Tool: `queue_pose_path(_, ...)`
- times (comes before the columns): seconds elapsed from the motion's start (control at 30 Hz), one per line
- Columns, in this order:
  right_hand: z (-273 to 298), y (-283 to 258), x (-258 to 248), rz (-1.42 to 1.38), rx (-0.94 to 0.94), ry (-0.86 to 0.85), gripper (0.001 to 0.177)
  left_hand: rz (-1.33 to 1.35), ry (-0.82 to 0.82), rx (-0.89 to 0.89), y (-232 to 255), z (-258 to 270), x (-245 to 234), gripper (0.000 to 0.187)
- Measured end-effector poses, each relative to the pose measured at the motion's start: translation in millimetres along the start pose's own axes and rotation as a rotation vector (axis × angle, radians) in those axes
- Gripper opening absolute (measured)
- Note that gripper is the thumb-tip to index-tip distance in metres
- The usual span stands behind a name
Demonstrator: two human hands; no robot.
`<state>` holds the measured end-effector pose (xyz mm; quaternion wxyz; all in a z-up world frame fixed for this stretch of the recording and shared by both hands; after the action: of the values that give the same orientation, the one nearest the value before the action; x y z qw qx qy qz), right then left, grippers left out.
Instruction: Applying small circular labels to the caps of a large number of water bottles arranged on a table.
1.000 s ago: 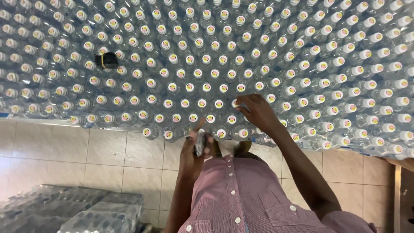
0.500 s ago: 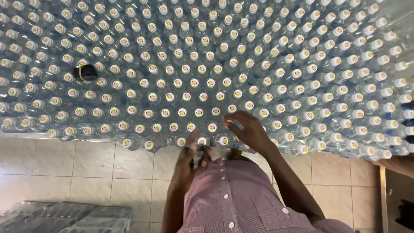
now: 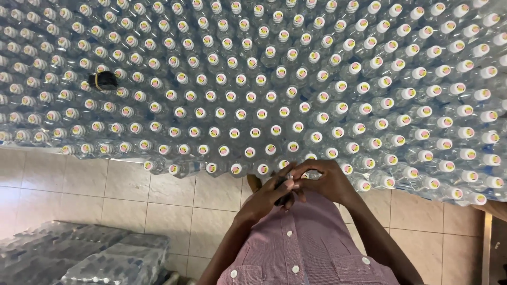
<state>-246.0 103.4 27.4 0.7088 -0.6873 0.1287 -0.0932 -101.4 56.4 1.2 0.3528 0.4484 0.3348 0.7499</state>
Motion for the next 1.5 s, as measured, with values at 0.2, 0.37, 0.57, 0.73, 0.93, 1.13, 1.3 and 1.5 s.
queue_pose_path(0.2, -30, 0, 1, -0.010, 0.047, 0.015, 0.030, 0.016, 0.084, 0.085, 6, 7, -15, 0.072)
queue_pose_path(0.37, -61, 14, -5, -0.053, 0.150, 0.121, 0.024, 0.095, 0.177, 0.180, 4, 16, -37, 0.069)
queue_pose_path(0.57, -100, 34, 0, 0.343, -0.056, 0.171, 0.028, 0.279, 0.186, 0.286, 53, 58, -36, 0.085)
queue_pose_path(0.73, -105, 49, 14, 0.666, -0.310, 0.078, 0.029, 0.366, 0.117, 0.425, 98, 96, -28, 0.089)
queue_pose_path(0.93, -96, 53, 16, 0.665, -0.292, -0.010, 0.022, 0.760, 0.258, 0.434, 53, 75, -58, 0.077)
queue_pose_path(1.13, -98, 78, 16, 0.871, -0.348, 0.017, 0.008, 0.490, 0.139, 0.121, 49, 77, -22, 0.077)
queue_pose_path(1.3, -96, 78, 20, 0.888, -0.332, -0.016, 0.020, 0.551, 0.138, 0.117, 42, 77, -37, 0.084)
queue_pose_path(1.5, -101, 81, 26, 0.986, -0.337, -0.066, 0.031, 1.005, 0.121, 0.262, 37, 70, -72, 0.064)
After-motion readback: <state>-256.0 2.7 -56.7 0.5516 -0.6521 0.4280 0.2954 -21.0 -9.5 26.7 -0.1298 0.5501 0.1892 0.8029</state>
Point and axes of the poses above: each hand's wrist, its own z-axis away from the middle knuckle, its own x-axis out of the palm, y = z × x, the point moved 9 cm from there along -z, towards the middle knuckle, and after that the axes turned 6 degrees about -z, right-handed, at the moved point
